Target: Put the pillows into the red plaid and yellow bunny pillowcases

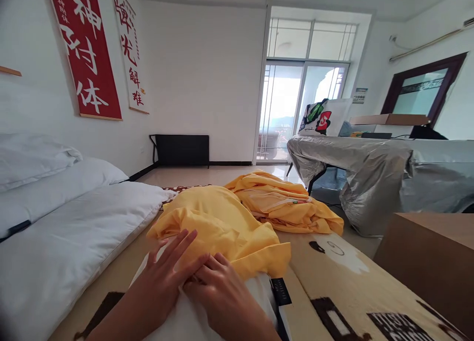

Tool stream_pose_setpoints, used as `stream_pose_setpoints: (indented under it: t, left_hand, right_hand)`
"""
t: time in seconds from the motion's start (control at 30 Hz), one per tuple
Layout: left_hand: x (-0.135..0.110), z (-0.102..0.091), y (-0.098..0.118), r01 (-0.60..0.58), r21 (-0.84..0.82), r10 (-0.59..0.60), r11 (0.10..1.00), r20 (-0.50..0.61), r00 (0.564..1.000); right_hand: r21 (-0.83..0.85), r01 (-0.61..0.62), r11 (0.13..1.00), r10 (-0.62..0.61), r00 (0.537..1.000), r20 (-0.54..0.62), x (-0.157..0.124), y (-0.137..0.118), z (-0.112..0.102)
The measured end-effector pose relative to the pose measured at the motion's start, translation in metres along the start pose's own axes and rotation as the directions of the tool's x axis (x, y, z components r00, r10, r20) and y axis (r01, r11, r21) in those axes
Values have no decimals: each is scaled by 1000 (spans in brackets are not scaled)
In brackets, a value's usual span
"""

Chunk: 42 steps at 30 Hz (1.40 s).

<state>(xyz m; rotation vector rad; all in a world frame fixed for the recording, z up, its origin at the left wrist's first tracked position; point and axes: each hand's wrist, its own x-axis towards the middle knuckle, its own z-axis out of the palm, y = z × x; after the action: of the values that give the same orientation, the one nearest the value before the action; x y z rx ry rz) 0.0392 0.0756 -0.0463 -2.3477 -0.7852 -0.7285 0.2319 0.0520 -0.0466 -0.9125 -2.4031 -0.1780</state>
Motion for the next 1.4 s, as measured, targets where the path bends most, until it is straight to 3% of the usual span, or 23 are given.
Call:
stream_pose_setpoints:
  t: [0.17,0.27,0.43,0.53,0.63,0.77,0.9,1.0,1.07,1.1,1.17,1.23,1.27,1.3,1.4]
  left_hand:
    - [4,19,-11,162,-145,-147,976,113,983]
    - [4,14,-19,152,-193,-115,969,189,975]
    - [4,6,-19,79,-304,1,949,253,968]
    - [3,7,-18,56,-413,9,909,156,988]
    - [2,11,-17,52,-443,-75,895,-34,997]
    - [3,12,-14,12,-355,-108,935,-252,962]
    - [0,7,-5,15,-343,-155,939,-385,910]
    - [-4,-1,1,117,-407,-236,906,-256,937]
    - [-4,-9,1,307,-427,-340,851,-2,940]
    - [-3,-14,-1,419,-401,-392,815,152,907]
    - [0,-24,-7,580,-292,-447,761,413,794]
    - [3,-33,-16,626,-197,-440,754,557,705]
    - [4,-36,-21,607,-186,-417,772,573,706]
    - [3,-38,-26,569,-198,-385,798,559,734]
    - [0,-36,-38,425,-320,-263,847,443,857]
  right_hand:
    - [-74,111,991,-113,993,-20,-3,-5,8]
    - [-85,127,988,-131,990,-43,-3,-10,11]
    - [85,-75,994,76,997,-13,-2,-18,4]
    - [98,-270,958,270,963,16,-2,-16,1]
    - [-33,-417,908,418,908,29,-2,-6,-4]
    - [-151,-570,808,578,816,12,-3,15,-18]
    - [-167,-635,754,644,765,0,-5,36,-27]
    - [-138,-676,723,672,736,-85,-6,47,-23]
    - [-77,-667,741,650,742,-165,-7,52,-17]
    - [-42,-644,764,625,755,-199,-8,53,-14]
    - [18,-591,806,579,782,-231,-8,53,-8]
    - [37,-568,822,562,802,-202,-7,50,-6]
    - [30,-565,825,561,811,-166,-6,47,-6]
    - [16,-561,828,558,820,-124,-5,44,-7]
    - [-24,-525,851,524,851,-17,-4,36,-12]
